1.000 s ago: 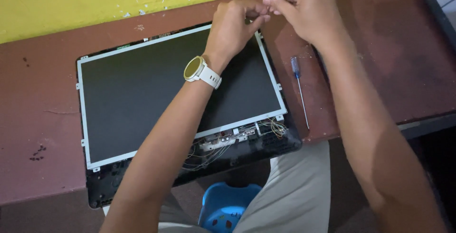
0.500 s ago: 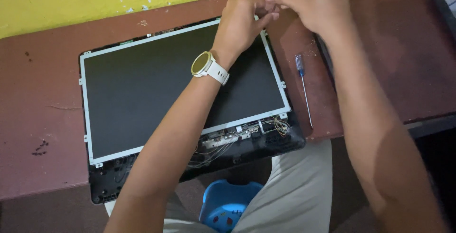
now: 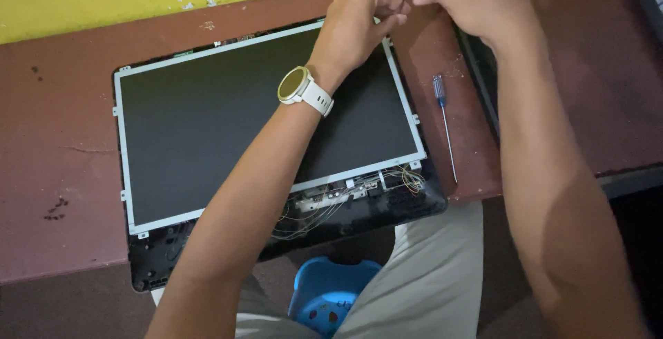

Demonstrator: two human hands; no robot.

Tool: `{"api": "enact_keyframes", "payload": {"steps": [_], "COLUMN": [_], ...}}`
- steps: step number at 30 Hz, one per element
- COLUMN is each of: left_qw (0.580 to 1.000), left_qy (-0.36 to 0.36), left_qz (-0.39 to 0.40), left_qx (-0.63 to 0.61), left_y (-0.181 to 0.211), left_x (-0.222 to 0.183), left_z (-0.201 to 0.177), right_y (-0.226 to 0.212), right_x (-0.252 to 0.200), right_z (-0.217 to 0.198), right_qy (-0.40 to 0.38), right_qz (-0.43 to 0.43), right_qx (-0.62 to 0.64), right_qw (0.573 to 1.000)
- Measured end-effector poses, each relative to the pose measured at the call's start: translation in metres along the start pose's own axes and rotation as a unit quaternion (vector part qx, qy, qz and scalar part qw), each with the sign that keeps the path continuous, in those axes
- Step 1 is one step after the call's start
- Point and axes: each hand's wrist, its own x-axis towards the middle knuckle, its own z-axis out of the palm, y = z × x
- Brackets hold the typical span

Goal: Unscrewing the frame of a laptop screen using a manual screwdriver.

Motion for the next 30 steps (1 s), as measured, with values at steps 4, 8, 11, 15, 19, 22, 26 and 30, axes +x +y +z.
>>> {"api": "enact_keyframes", "payload": {"steps": [4,8,11,15,19,22,26,30], "left_qw": [1.0,0.999,1.0,1.0,0.999,1.0,0.999,1.0], "left_qy": [0.003,0.005,-0.004,0.0,0.001,-0.008,-0.011,-0.01], "left_qz": [0.007,0.043,0.012,0.007,0.035,-0.015,-0.027,0.021], "left_qx": [-0.021,-0.005,-0.01,-0.01,-0.011,-0.007,-0.024,0.014], "left_y": [0.005,0.0,0.002,-0.002,-0.002,-0.009,-0.008,-0.011], "left_x": [0.0,-0.001,0.0,0.0,0.001,-0.001,-0.002,-0.001], "left_z": [-0.002,0.002,0.001,0.001,0.004,0.006,0.003,0.003], "right_y": [0.019,0.007,-0.001,-0.021,0.01,0.017,-0.004,-0.019], "right_x": [0.007,0.0,0.0,-0.003,-0.003,-0.006,-0.007,-0.009], "right_z": [0.007,0.0,0.0,-0.005,0.001,0.002,-0.003,-0.002], "right_qy": [0.07,-0.013,0.024,-0.046,0.03,0.037,-0.035,-0.043], "right_qz": [0.062,0.046,-0.017,0.062,0.003,0.011,0.027,0.005], "right_qx": [-0.077,0.098,-0.067,0.005,-0.124,-0.165,0.042,0.02], "right_qw": [0.993,0.994,0.997,0.997,0.992,0.985,0.998,0.999]}}
